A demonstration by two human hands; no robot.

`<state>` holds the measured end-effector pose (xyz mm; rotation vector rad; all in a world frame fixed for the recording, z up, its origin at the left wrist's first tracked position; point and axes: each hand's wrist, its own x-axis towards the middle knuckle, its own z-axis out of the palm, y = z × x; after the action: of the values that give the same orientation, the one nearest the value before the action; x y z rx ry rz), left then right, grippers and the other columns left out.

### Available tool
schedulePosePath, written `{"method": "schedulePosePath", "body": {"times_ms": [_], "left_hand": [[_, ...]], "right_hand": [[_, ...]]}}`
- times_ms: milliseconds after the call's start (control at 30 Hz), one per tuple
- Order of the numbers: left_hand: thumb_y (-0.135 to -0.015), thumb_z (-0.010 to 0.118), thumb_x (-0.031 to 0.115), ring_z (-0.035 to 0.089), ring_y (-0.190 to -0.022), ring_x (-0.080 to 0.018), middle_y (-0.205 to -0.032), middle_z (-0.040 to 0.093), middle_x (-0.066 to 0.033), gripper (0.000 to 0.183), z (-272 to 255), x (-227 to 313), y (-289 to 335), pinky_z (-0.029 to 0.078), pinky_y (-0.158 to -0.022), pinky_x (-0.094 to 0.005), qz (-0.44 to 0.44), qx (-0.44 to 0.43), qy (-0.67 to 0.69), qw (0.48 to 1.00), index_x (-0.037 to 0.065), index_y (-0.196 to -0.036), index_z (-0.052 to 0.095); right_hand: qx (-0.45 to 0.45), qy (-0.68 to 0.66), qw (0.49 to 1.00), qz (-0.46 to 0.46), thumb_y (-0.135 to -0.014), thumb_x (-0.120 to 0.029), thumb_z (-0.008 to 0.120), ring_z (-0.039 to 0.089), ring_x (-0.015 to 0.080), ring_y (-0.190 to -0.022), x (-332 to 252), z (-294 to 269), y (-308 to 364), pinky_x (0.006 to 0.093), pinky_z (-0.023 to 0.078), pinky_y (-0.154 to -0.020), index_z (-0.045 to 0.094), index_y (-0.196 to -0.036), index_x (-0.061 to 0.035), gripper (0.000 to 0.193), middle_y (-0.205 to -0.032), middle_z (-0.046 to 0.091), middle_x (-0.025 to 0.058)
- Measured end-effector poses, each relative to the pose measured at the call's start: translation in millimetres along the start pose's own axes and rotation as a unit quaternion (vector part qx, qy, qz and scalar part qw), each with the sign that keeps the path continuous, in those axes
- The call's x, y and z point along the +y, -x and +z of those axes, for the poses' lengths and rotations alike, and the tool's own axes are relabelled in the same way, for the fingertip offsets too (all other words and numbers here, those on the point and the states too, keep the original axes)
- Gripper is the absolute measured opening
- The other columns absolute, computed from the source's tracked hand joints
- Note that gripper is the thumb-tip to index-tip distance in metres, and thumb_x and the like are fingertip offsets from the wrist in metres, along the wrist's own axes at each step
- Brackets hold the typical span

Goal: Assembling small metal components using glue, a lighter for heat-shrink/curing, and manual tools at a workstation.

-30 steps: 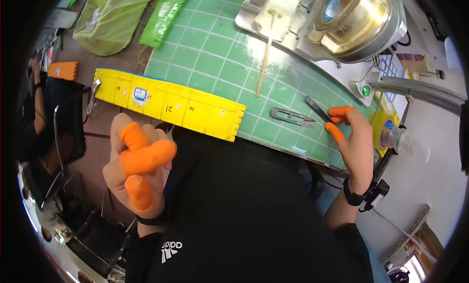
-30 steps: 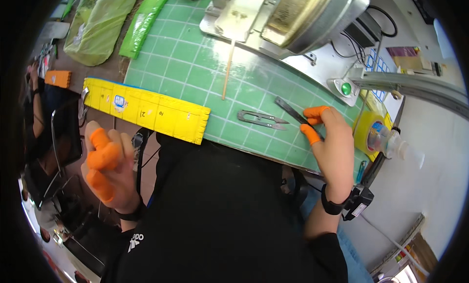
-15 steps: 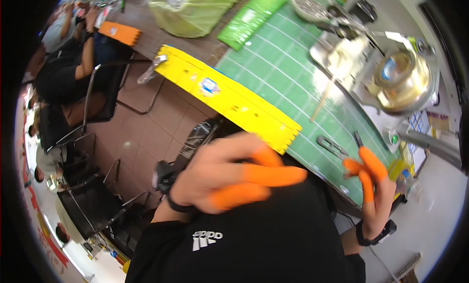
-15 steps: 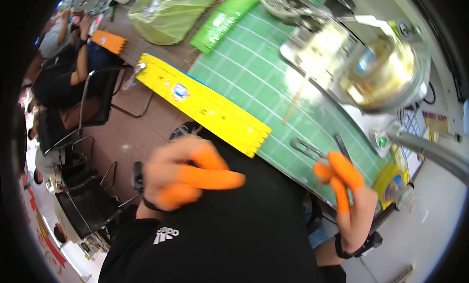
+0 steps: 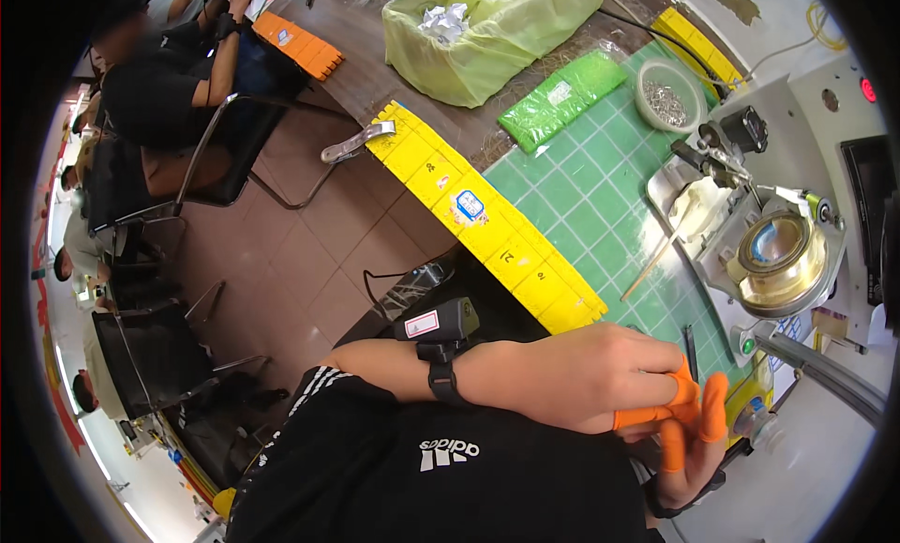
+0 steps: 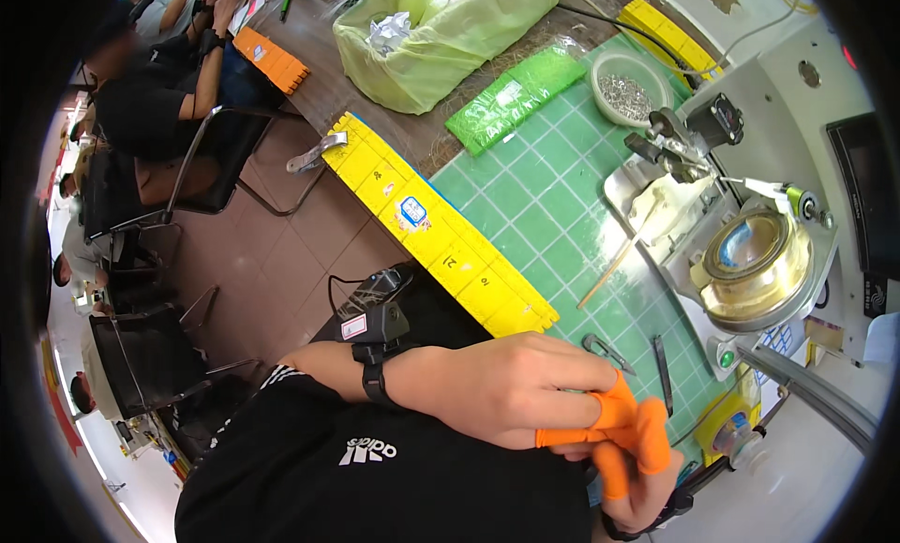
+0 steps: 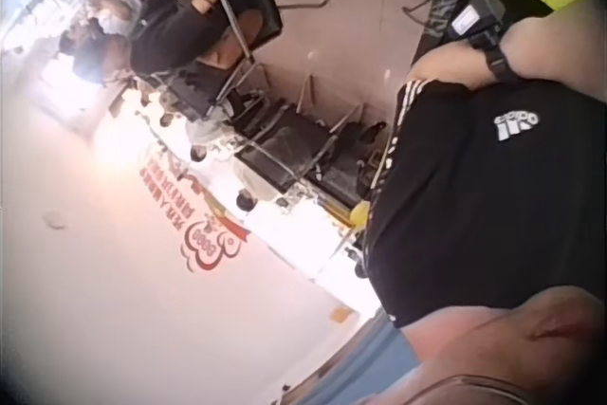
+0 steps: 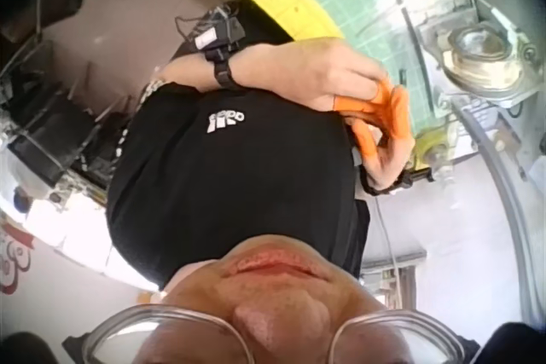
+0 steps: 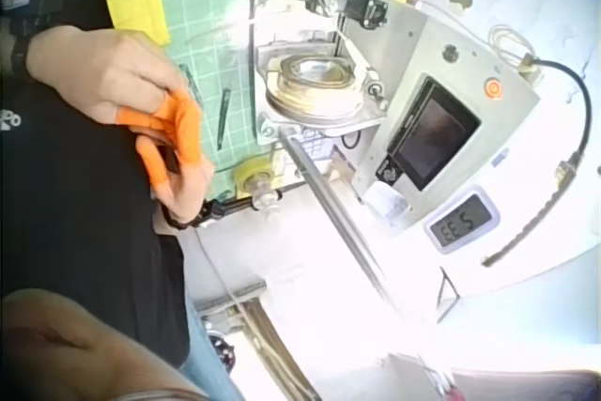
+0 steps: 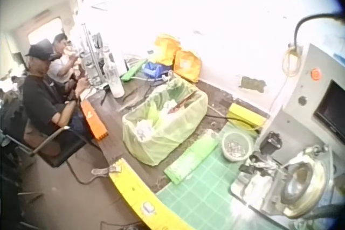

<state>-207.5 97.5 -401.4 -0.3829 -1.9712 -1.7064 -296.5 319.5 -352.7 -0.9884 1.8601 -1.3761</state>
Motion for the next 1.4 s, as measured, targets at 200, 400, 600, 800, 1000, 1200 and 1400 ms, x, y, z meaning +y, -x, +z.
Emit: {"method": "schedulePosePath", "body": {"times_ms": [200,400,600,800,1000,1200,1400], "left_hand": [[-0.089,0.08,0.018,0.071,-0.088,-0.0291,-0.114,0.068,-0.0128,0.021,-30.3,-0.8,-9.5,0.058,-0.073,-0.0371,0.002,-0.051,-0.131,0.99,0.004,-0.097,0.068],[-0.088,0.084,0.029,0.068,-0.078,-0.0217,-0.104,0.068,-0.0094,0.029,-82.0,13.3,-29.8,0.055,-0.068,-0.0342,-0.026,-0.001,-0.178,0.984,0.008,-0.109,0.082],[-0.092,0.082,0.026,0.056,-0.071,-0.0226,-0.093,0.054,-0.0082,0.033,-52.4,8.2,-30.1,0.047,-0.065,-0.0339,-0.008,-0.086,-0.088,0.992,0.005,-0.118,0.082],[-0.09,0.084,0.029,0.053,-0.069,-0.0276,-0.09,0.048,-0.0112,0.037,-34.7,-4.4,-28.2,0.043,-0.058,-0.0363,-0.055,-0.088,0.008,0.995,0.004,-0.079,0.058],[-0.085,0.09,0.028,0.064,-0.077,-0.0271,-0.099,0.061,-0.0097,0.032,-56.7,-2.0,-43.9,0.05,-0.064,-0.036,-0.045,-0.216,-0.105,0.97,0.007,-0.101,0.073],[-0.088,0.083,0.019,0.066,-0.08,-0.0239,-0.09,0.068,-0.0085,0.016,-124.5,16.6,-103.0,0.052,-0.07,-0.0319,-0.066,-0.124,-0.193,0.971,0.008,-0.1,0.082],[-0.087,0.08,0.011,0.064,-0.091,-0.0262,-0.103,0.068,-0.0093,0.024,-119.5,-41.9,-147.3,0.052,-0.078,-0.0354,0.075,-0.066,-0.403,0.91,0.005,-0.11,0.079]], "right_hand": [[-0.1,0.117,0.987,-0.052,-0.083,-0.009,0.088,0.078,0.0271,-0.085,-9.4,-7.7,-41.7,0.0365,0.059,-0.084,0.055,-0.15,0.0027,0.075,-0.104,0.079,0.0187],[0.042,0.068,0.995,-0.066,-0.083,-0.015,0.089,0.078,0.024,-0.08,-19.1,-10.1,-64.1,0.0297,0.059,-0.072,0.075,-0.118,0.0006,0.041,-0.1,0.08,0.014],[0.066,0.128,0.983,-0.117,-0.082,-0.014,0.089,0.077,0.0277,-0.085,-21.8,-5.1,-80.1,0.0333,0.06,-0.073,0.075,-0.116,0.0002,0.039,-0.108,0.079,0.0145],[0.04,0.16,0.971,-0.172,-0.077,-0.015,0.091,0.074,0.0227,-0.078,-15.0,-3.5,-84.6,0.0304,0.058,-0.068,0.083,-0.109,-0.0103,0.034,-0.099,0.077,0.0096],[0.034,0.151,0.981,-0.114,-0.073,-0.014,0.094,0.074,0.0232,-0.081,-14.1,-10.0,-79.9,0.0301,0.058,-0.071,0.082,-0.102,-0.0079,0.032,-0.096,0.077,0.0104],[0.095,0.287,0.952,0.048,-0.08,-0.011,0.088,0.07,0.0283,-0.082,7.5,-42.9,-51.5,0.0351,0.056,-0.072,0.076,-0.119,-0.0042,0.041,-0.102,0.072,0.0133],[0.066,0.361,0.926,0.087,-0.082,-0.007,0.084,0.064,0.0346,-0.095,33.9,-29.6,-27.9,0.0432,0.054,-0.083,0.074,-0.117,-0.0031,0.037,-0.103,0.065,0.0141]]}}
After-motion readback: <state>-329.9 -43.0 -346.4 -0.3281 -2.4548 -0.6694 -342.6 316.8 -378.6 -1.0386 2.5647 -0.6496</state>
